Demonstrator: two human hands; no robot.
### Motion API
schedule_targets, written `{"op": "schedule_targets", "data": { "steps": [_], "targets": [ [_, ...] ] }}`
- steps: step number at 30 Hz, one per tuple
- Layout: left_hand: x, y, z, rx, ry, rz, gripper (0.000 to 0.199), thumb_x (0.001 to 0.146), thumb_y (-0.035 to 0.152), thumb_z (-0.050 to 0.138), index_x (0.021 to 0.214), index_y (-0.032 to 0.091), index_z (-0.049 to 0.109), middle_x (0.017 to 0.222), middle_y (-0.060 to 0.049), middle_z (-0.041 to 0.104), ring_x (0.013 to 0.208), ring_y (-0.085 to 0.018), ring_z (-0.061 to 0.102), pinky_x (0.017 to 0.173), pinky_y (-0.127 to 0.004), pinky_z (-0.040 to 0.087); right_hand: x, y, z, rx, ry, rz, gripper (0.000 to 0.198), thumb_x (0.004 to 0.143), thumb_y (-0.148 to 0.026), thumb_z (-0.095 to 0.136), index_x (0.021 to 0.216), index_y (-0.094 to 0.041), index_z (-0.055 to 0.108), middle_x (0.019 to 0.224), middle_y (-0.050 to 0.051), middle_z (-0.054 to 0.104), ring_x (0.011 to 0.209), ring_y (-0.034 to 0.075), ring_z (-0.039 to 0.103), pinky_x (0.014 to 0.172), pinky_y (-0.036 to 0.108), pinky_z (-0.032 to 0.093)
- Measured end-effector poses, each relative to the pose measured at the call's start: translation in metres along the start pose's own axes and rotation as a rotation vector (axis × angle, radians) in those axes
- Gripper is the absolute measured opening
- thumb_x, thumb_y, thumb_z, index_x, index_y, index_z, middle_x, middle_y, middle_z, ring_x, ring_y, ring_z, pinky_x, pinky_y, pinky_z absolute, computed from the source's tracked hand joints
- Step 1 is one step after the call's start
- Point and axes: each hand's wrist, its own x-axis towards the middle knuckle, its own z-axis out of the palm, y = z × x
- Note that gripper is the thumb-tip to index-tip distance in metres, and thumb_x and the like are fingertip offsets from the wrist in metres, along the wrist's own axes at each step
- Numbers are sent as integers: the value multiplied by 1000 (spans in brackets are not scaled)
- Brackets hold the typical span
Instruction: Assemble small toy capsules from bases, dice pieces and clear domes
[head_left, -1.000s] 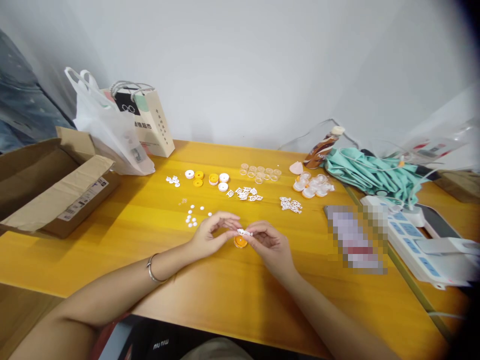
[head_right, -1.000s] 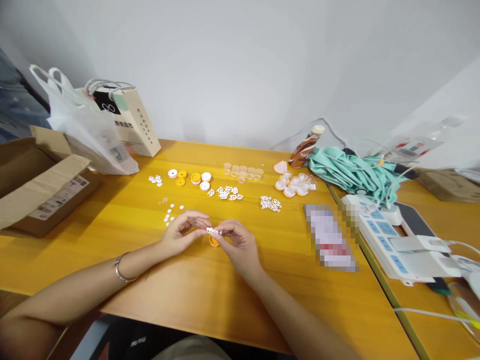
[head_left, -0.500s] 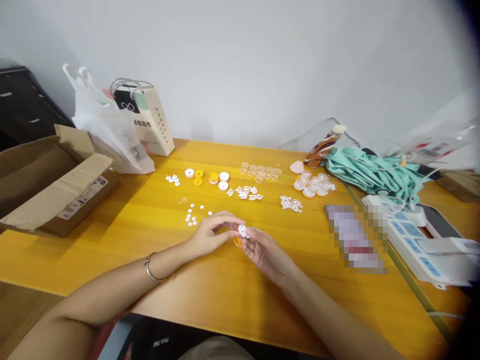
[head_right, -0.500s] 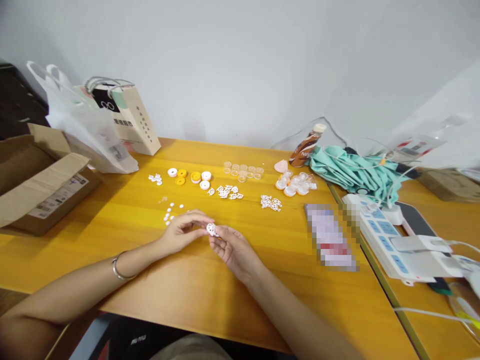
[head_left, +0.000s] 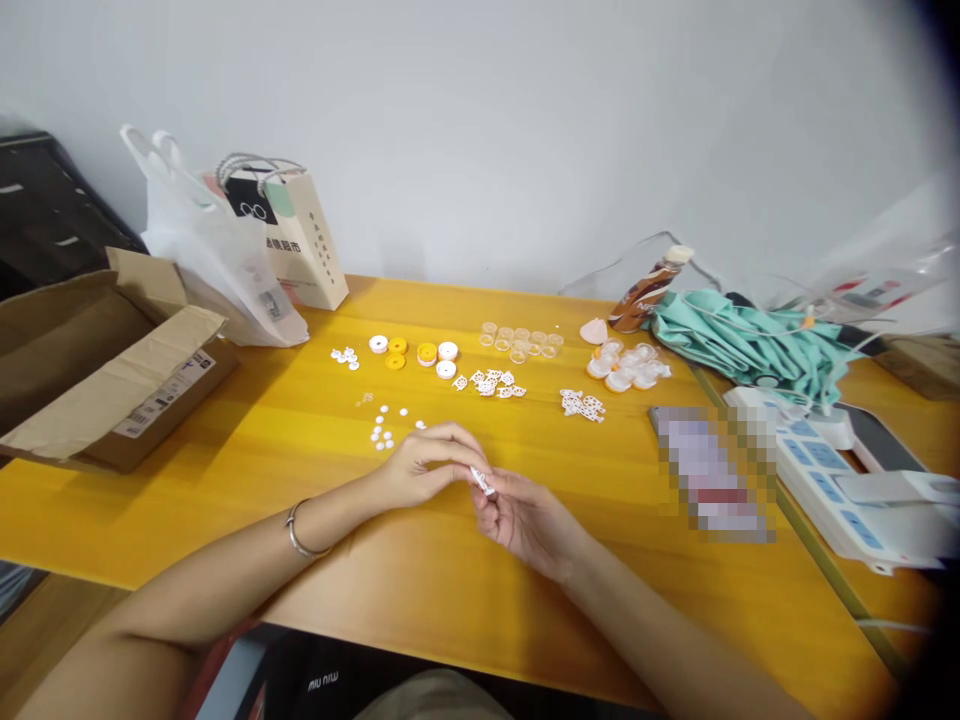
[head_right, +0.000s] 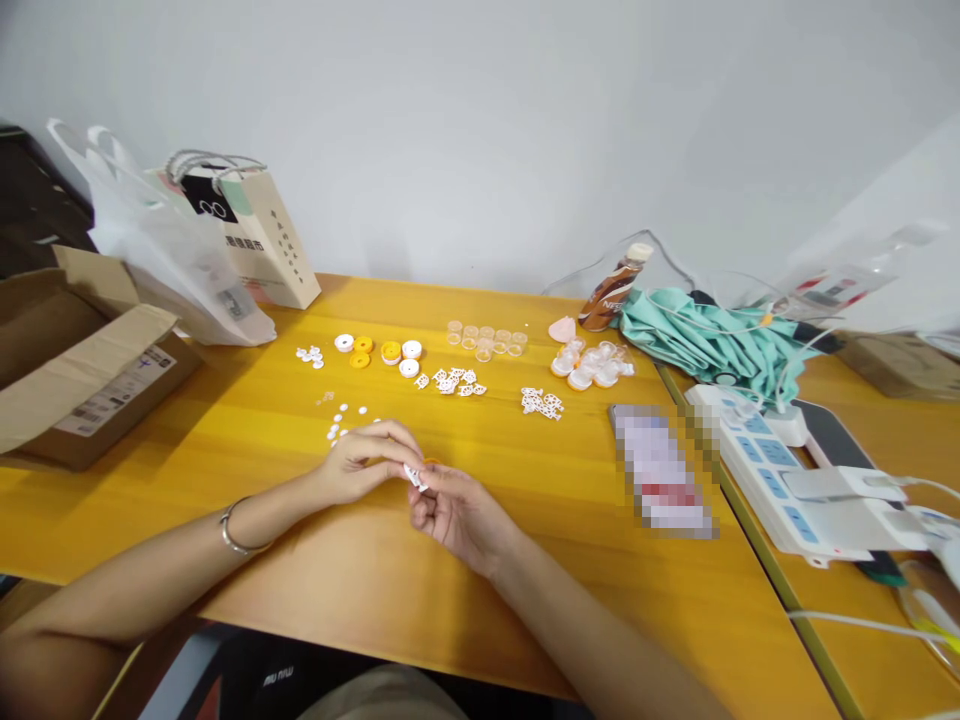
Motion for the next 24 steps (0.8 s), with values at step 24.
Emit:
{"op": "schedule_targets", "data": {
  "steps": [24],
  "targets": [
    [0,-16,10,-53,121,-380,24,78,28,61,96,12,62,83,-6,68,75,-14,62,72,-25,49,15,6,-17,-762,193,-759,19,73,-28,64,91,-23,60,87,2,66,79,15,62,75,30,51]
  ]
}}
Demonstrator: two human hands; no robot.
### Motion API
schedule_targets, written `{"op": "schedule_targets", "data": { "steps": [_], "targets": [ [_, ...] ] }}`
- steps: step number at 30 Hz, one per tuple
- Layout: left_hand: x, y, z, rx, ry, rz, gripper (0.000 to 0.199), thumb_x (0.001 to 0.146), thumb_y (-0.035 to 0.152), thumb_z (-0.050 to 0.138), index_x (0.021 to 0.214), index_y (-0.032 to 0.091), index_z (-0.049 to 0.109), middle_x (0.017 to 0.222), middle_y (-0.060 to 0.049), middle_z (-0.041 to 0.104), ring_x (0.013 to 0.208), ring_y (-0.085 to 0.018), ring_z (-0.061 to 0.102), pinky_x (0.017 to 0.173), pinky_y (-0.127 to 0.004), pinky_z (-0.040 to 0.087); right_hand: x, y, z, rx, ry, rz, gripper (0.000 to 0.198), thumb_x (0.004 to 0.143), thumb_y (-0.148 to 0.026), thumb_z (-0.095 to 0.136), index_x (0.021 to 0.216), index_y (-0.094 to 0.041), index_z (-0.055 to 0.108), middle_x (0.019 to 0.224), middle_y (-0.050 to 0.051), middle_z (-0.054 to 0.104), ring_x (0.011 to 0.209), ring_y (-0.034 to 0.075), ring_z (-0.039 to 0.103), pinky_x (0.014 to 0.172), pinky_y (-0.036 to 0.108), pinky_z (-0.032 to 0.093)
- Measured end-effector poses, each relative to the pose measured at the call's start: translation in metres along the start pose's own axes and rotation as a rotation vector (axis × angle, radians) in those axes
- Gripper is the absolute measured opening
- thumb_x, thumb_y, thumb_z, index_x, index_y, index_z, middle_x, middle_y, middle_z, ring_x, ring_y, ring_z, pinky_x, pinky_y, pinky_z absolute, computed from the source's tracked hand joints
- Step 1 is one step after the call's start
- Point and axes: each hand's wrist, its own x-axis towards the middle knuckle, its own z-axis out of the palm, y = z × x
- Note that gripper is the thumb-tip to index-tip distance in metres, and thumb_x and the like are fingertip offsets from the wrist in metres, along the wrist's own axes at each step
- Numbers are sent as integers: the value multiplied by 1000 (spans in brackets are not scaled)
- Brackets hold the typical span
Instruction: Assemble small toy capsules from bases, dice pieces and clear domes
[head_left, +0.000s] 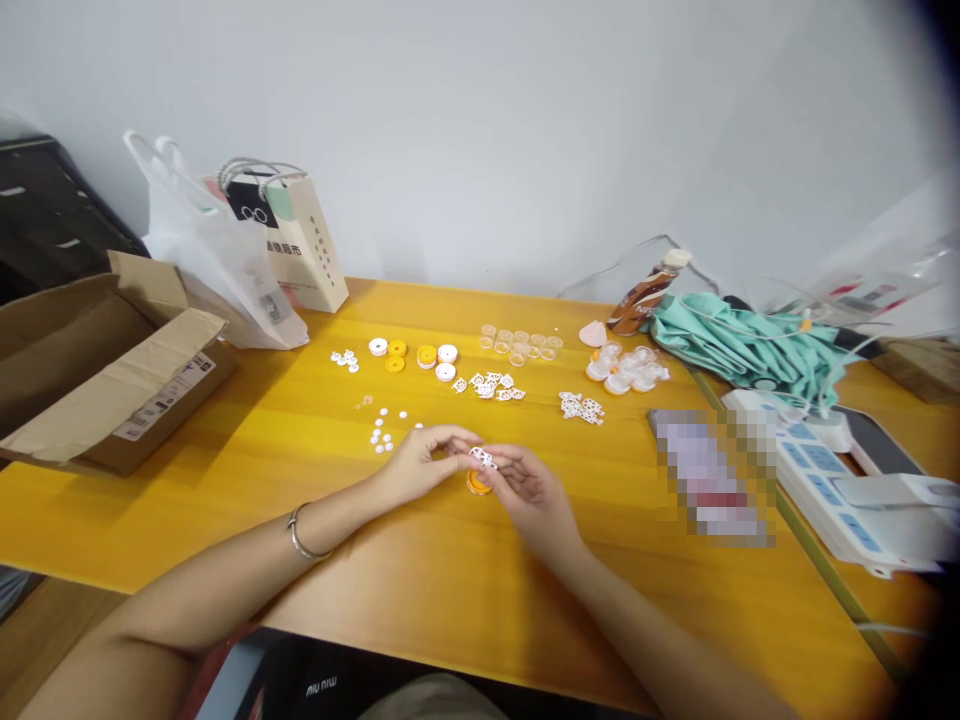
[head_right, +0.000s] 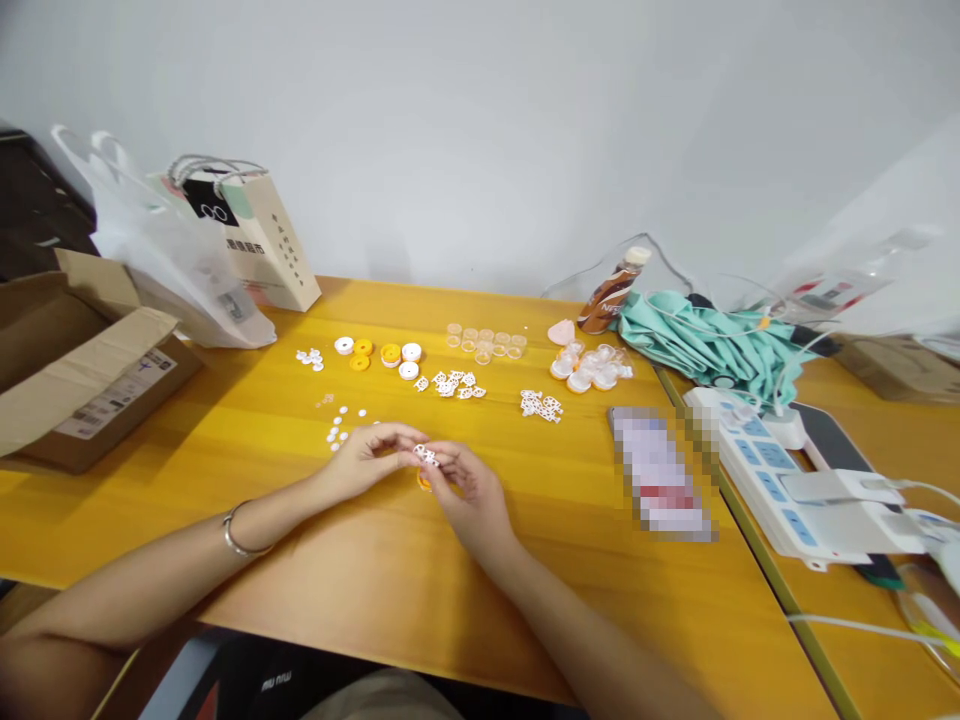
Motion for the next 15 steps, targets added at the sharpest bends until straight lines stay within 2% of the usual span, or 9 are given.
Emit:
{"op": "schedule_targets", "data": {
  "steps": [2,5,8,10,13,15],
  "targets": [
    [7,-4,-5,115,26,17,28,80,30,58,101,13,60,82,-5,66,72,-13,60,69,-25,48,6,1,-5,9,18,33,18,72,-31,64,88,-22,63,85,3,67,76,15,63,73,29,52],
    [28,-12,-18,467,106,123,24,83,29,52,101,14,59,84,-5,62,75,-14,57,72,-27,47,16,2,-14,47,78,97,18,68,-34,67,81,-21,65,84,3,69,70,14,63,71,30,52],
    [57,-20,-28,826,70,224,19,85,23,47,97,13,59,91,-9,58,86,-18,55,81,-33,45,21,4,-18,58,126,116,18,64,-34,70,76,-21,66,87,3,69,68,13,62,70,30,52],
    [73,-24,-29,1003,49,224,18,86,21,45,92,11,59,96,-12,56,92,-21,53,86,-35,43,22,5,-19,47,130,110,19,64,-34,71,75,-20,65,86,3,69,67,13,61,69,29,52],
    [87,-29,-25,1105,57,193,19,85,19,43,90,8,58,103,-16,52,96,-24,51,89,-38,41,22,6,-20,40,111,104,18,65,-35,69,74,-19,65,78,2,68,63,12,60,68,29,51],
    [90,-32,-21,1106,57,177,19,85,18,43,89,7,58,101,-17,52,92,-24,52,86,-39,42,22,7,-20,49,90,96,19,67,-36,68,75,-19,64,76,1,67,62,12,59,67,28,50]
  ]
}}
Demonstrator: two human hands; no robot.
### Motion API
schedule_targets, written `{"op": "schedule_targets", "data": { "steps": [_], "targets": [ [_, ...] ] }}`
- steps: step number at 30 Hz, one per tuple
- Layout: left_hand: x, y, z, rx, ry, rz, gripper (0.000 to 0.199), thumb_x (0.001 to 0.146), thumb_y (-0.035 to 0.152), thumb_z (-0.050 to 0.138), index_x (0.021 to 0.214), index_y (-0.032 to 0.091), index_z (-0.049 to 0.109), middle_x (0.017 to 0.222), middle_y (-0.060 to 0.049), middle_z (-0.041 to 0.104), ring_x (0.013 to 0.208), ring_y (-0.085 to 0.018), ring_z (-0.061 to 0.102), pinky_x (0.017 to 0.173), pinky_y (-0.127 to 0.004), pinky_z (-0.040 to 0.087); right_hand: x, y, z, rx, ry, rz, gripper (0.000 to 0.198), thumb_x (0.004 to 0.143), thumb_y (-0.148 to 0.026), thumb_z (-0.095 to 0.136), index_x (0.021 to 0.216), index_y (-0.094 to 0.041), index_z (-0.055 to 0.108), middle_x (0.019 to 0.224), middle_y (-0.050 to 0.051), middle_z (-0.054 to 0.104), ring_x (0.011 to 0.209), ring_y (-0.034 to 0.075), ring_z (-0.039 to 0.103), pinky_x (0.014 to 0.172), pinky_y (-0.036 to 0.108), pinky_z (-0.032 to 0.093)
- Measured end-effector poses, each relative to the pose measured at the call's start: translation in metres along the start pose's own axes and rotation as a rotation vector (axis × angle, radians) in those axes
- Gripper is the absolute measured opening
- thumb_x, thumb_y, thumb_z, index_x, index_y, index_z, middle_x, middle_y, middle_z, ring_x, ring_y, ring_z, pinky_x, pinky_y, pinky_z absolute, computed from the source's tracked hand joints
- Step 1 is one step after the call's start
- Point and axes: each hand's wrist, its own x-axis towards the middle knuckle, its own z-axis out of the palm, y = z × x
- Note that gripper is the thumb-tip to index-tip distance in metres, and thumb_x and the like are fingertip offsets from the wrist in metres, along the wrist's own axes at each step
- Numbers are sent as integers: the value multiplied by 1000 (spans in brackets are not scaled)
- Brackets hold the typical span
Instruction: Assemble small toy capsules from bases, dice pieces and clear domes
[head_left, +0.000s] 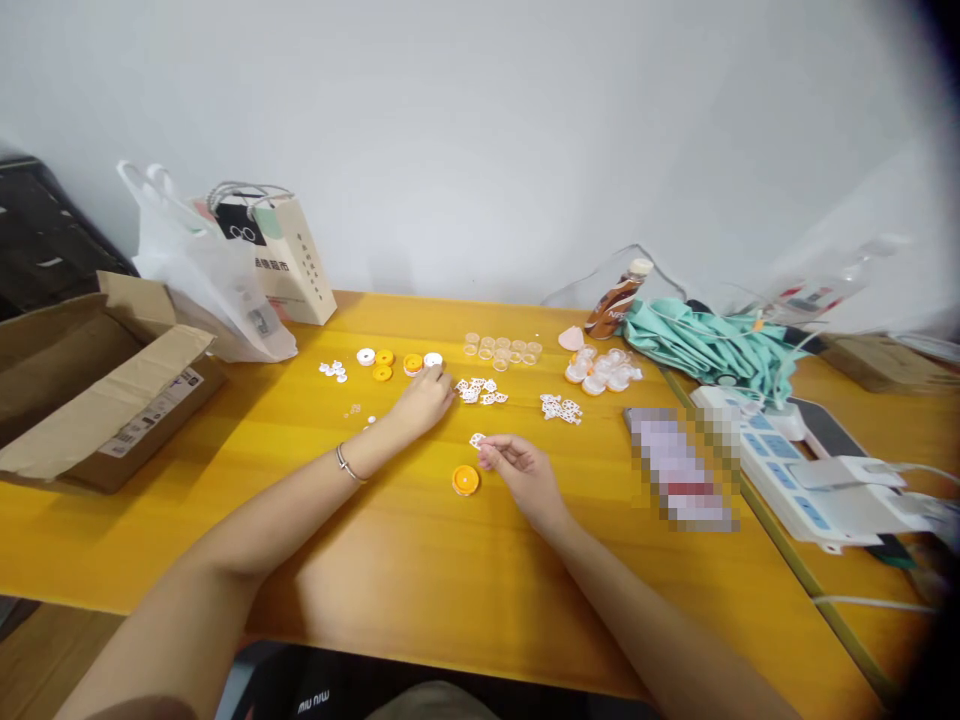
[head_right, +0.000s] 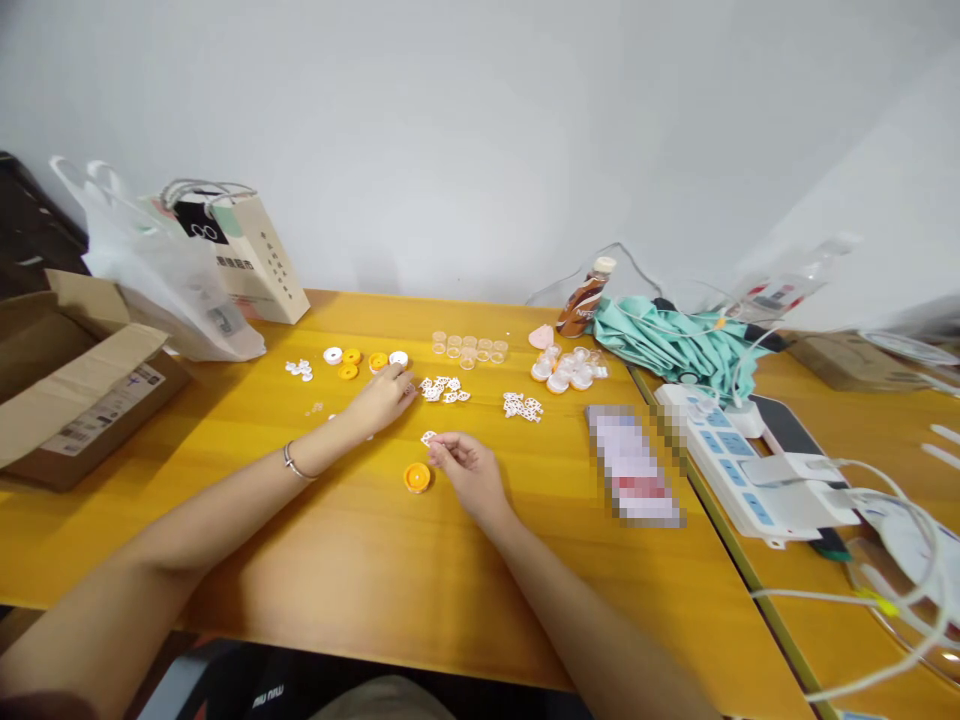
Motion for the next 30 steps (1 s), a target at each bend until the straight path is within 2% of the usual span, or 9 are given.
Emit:
{"op": "schedule_targets", "data": {
  "steps": [7,12,14,16,22,24,26,30],
  "targets": [
    [-3,2,3,-18,-51,-9,22,87,14,38,85,9,60,86,-12,55,81,-20,54,76,-33,46,-2,-3,-1,28,-64,-47,25,70,-34,67,90,-21,58,67,-2,62,62,11,59,68,27,49],
    [-18,8,-12,-95,-46,20,29,87,11,37,109,13,56,90,-10,58,81,-18,57,74,-30,47,-4,-6,1,37,-78,-48,27,71,-33,66,93,-21,57,68,-3,61,64,12,60,69,28,49],
    [-29,11,-19,-238,-28,16,32,86,13,40,115,16,54,94,-9,60,83,-17,58,76,-29,47,-5,-6,1,37,-81,-40,29,70,-32,66,95,-21,58,68,-2,62,65,12,61,70,29,50],
    [-40,13,-25,-451,-47,-20,31,84,16,45,113,17,56,97,-8,62,84,-16,59,76,-28,48,-5,-6,2,38,-75,-30,30,69,-32,67,96,-21,59,69,-2,62,66,12,61,71,29,50],
    [-67,24,-43,-1191,-220,-214,24,76,23,61,98,13,61,82,-6,67,78,-15,65,75,-29,51,-5,-2,2,56,-74,1,27,65,-28,71,90,-22,64,76,-1,67,68,13,62,71,29,51],
    [-71,29,-48,-1348,-203,-262,27,74,25,64,98,14,59,83,-5,66,79,-15,66,76,-28,51,-5,-1,3,69,-89,15,27,65,-28,71,90,-22,65,81,1,69,71,14,64,72,30,52],
    [-73,33,-52,-1405,-159,-258,27,73,25,66,96,14,58,83,-5,66,77,-14,65,73,-27,51,-6,-2,4,86,-108,27,26,65,-28,72,90,-22,66,83,1,71,73,15,65,73,31,52],
    [-77,38,-51,-1229,19,-86,23,70,25,70,87,13,60,78,-4,63,71,-11,59,68,-24,47,-10,-6,6,102,-142,43,23,64,-25,72,87,-24,68,87,1,72,80,16,66,78,32,51]
  ]
}}
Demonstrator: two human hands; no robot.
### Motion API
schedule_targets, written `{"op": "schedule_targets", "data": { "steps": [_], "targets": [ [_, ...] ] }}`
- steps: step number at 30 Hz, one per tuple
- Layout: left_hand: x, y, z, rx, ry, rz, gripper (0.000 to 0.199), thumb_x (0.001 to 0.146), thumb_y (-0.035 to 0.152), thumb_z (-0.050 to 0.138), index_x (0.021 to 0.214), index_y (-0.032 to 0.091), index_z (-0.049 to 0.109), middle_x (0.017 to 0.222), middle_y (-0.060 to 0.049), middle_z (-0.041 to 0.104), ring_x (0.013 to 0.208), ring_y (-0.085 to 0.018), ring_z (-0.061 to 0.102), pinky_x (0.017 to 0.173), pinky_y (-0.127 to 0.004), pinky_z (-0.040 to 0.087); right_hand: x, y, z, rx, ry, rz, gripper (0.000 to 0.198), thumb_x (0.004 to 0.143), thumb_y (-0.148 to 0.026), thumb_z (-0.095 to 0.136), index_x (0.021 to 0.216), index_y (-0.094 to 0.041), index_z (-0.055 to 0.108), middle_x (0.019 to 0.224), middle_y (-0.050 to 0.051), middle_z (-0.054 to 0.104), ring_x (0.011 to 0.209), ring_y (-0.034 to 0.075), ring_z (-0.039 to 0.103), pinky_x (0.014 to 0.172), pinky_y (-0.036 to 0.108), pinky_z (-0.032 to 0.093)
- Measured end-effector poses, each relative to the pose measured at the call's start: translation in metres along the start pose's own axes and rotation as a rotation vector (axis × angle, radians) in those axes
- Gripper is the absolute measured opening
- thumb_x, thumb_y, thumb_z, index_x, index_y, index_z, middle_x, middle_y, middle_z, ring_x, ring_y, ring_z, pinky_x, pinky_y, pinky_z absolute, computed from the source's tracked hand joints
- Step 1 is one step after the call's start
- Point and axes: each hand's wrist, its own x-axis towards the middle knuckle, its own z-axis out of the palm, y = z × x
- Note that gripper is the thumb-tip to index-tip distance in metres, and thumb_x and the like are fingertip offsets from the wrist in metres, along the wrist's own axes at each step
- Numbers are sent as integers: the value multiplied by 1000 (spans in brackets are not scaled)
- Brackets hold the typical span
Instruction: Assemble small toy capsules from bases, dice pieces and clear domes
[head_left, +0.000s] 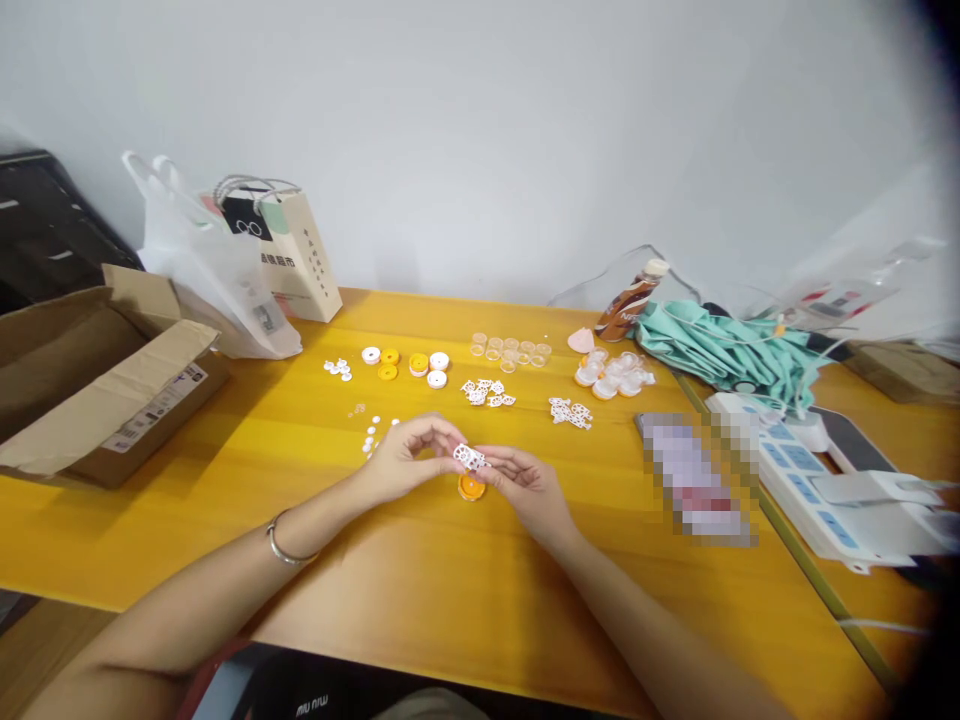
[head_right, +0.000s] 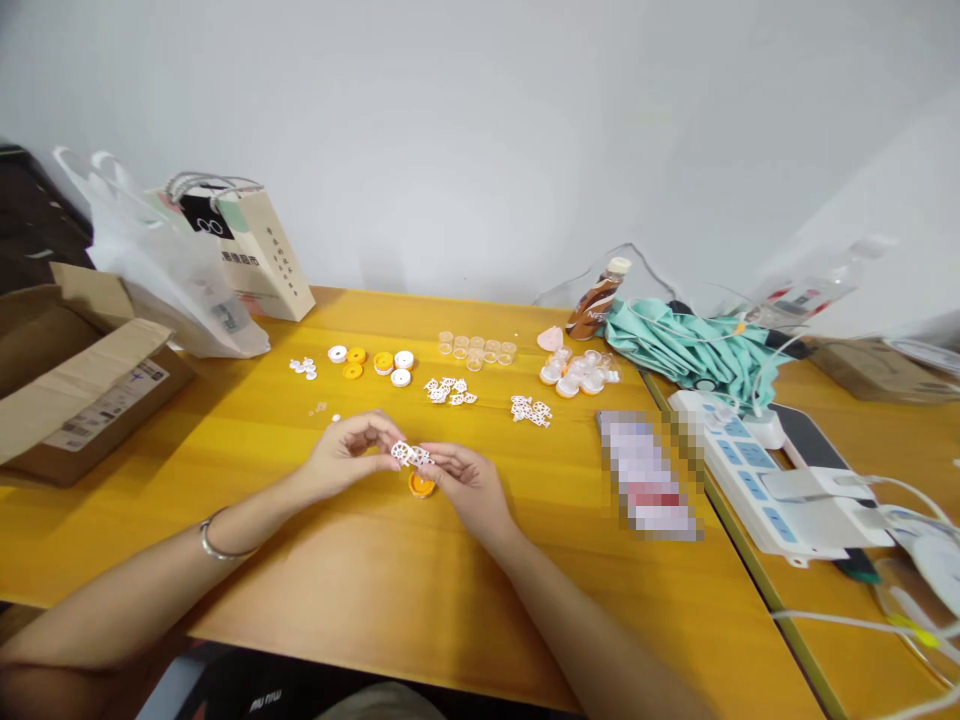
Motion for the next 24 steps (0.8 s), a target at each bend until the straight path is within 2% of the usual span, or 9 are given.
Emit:
{"op": "schedule_targets", "data": {
  "steps": [2,5,11,18,24],
  "targets": [
    [-2,-2,2,141,24,126,21,69,24,71,85,14,62,78,-4,60,73,-12,56,69,-25,45,-2,-2,1,4,-14,10,22,65,-25,72,87,-24,69,86,1,72,81,17,66,78,32,52],
    [-3,-6,3,250,32,198,19,71,25,69,86,15,63,82,-5,60,78,-14,55,71,-27,44,-5,-3,2,5,-17,33,22,65,-25,72,87,-24,69,84,1,73,78,17,67,76,32,52],
    [-5,-6,6,291,15,207,20,72,27,67,88,15,62,86,-6,61,80,-15,57,75,-30,46,-4,-2,1,-26,15,20,21,65,-25,72,86,-23,70,87,2,73,80,19,67,77,35,53],
    [-6,-8,8,247,65,259,18,72,22,68,88,15,61,84,-7,62,80,-15,59,75,-30,47,-5,-1,2,-31,1,16,21,65,-25,71,86,-24,69,86,2,73,81,19,67,78,36,53],
    [-5,-7,8,278,26,216,18,73,25,67,88,15,61,85,-7,63,80,-15,59,76,-30,47,-5,-2,1,-32,10,17,20,64,-26,72,84,-24,69,84,1,73,80,19,68,77,34,53]
  ]
}}
